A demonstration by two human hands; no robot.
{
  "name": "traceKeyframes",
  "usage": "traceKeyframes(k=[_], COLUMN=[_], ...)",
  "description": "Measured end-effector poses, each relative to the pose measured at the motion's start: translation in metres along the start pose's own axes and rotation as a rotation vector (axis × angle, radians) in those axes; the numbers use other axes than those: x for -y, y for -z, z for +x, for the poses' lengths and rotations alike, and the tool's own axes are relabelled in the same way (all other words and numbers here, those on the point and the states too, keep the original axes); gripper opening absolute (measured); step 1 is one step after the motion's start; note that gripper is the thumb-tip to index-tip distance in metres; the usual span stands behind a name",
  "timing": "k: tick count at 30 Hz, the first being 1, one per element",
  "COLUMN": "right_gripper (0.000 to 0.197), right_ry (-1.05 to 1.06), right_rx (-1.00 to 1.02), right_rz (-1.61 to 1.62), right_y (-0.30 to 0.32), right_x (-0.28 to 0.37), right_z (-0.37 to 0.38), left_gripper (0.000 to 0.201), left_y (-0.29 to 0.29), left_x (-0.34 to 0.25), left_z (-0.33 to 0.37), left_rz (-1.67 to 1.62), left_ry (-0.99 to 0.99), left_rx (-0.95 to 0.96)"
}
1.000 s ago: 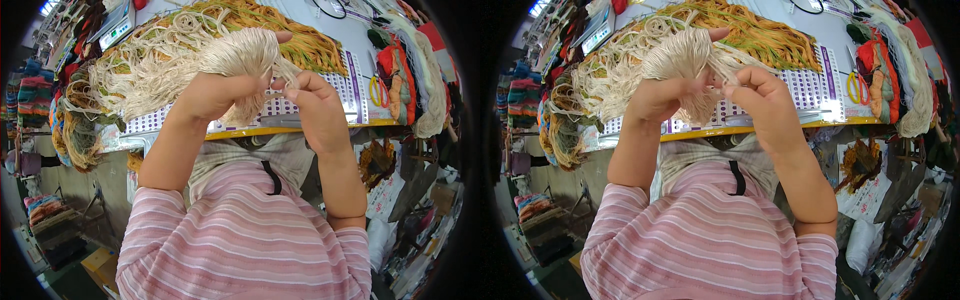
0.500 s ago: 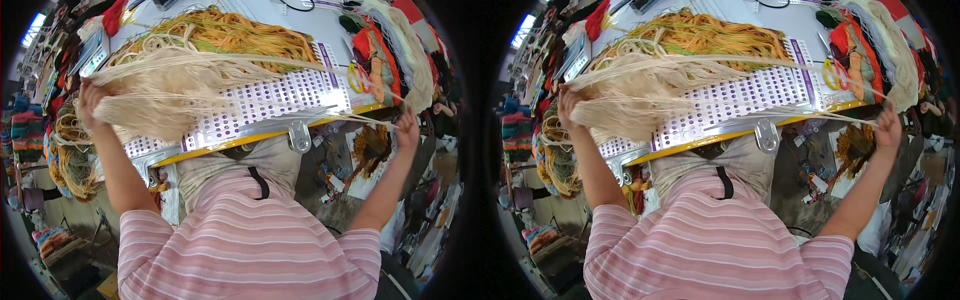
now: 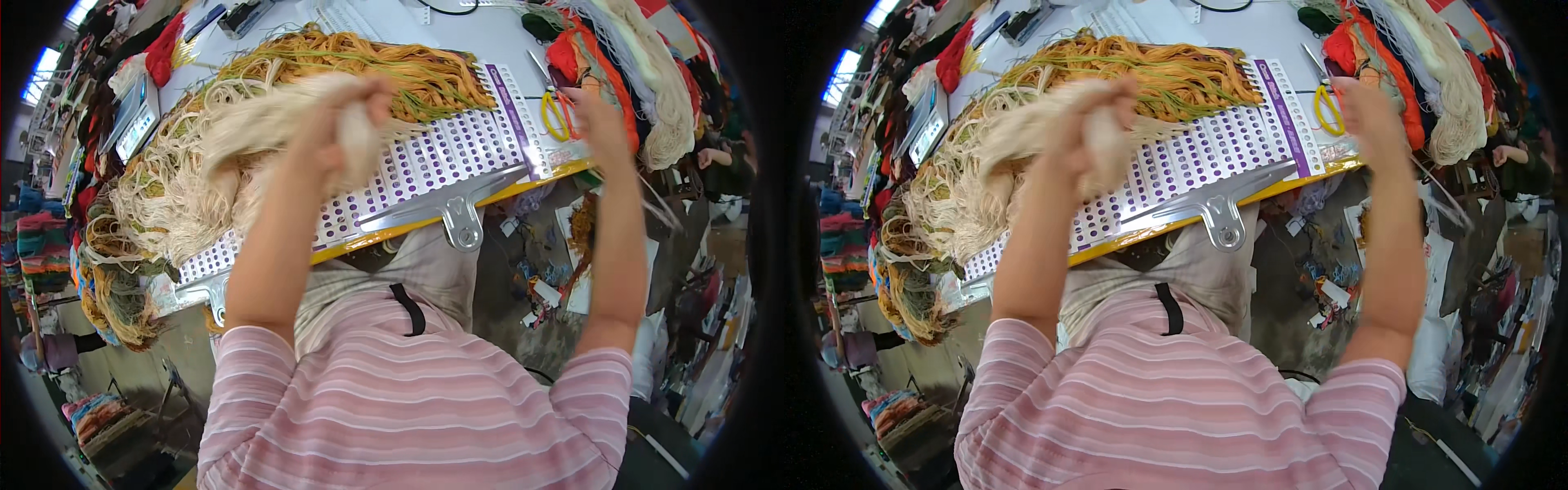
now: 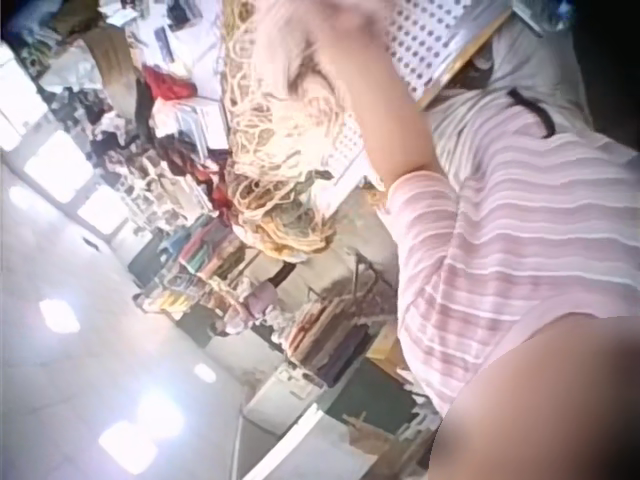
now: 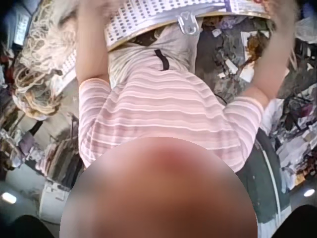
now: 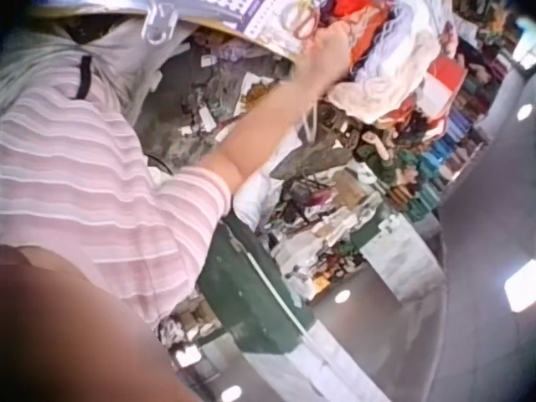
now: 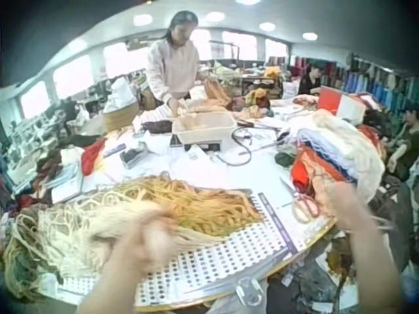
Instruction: Sorting colored embroidery threads by pulling bundles through a numbered template on a workbench.
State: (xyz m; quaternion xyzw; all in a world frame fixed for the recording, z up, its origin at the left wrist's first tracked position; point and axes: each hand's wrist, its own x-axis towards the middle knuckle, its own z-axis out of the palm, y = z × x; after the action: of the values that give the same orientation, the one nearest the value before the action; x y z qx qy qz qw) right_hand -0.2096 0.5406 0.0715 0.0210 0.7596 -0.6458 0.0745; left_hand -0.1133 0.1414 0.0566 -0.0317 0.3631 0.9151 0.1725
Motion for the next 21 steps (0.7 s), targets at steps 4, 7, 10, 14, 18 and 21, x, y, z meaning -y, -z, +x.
traceKeyframes(k=[4, 7, 10, 14, 18, 21], right_gripper=[0.025, 0.023, 0.021, 0.020, 0.017, 0.018], right_ry=[-0.049, 0.056, 0.065, 0.053, 0.097, 0.118], right_rx=[0.158, 0.174, 0.161, 0.140, 0.156, 0.165], right_rz=[0.024, -0.367, -0.251, -0.212, -0.218, -0.276], right_y=[-0.112, -0.145, -0.145, -0.146, -0.146, -0.147], right_x=[-0.058, -0.067, -0.078, -0.084, -0.087, -0.082], right_z=[0.019, 0.007, 0.013, 0.014, 0.015, 0.012], left_gripper=[0.023, 0.025, 0.026, 0.026, 0.024, 0.024], left_y=[-0.015, -0.020, -0.028, -0.036, -0.035, -0.028], left_x=[0.080, 0.095, 0.099, 0.099, 0.100, 0.101], left_z=[0.057, 0.062, 0.067, 0.066, 0.063, 0.074], left_rz=[0.182, 0.292, 0.345, 0.473, 0.422, 0.359], left_ry=[0.188, 0.277, 0.317, 0.226, 0.251, 0.215], left_rx=[-0.313, -0.354, -0.364, -0.407, -0.449, -0.491])
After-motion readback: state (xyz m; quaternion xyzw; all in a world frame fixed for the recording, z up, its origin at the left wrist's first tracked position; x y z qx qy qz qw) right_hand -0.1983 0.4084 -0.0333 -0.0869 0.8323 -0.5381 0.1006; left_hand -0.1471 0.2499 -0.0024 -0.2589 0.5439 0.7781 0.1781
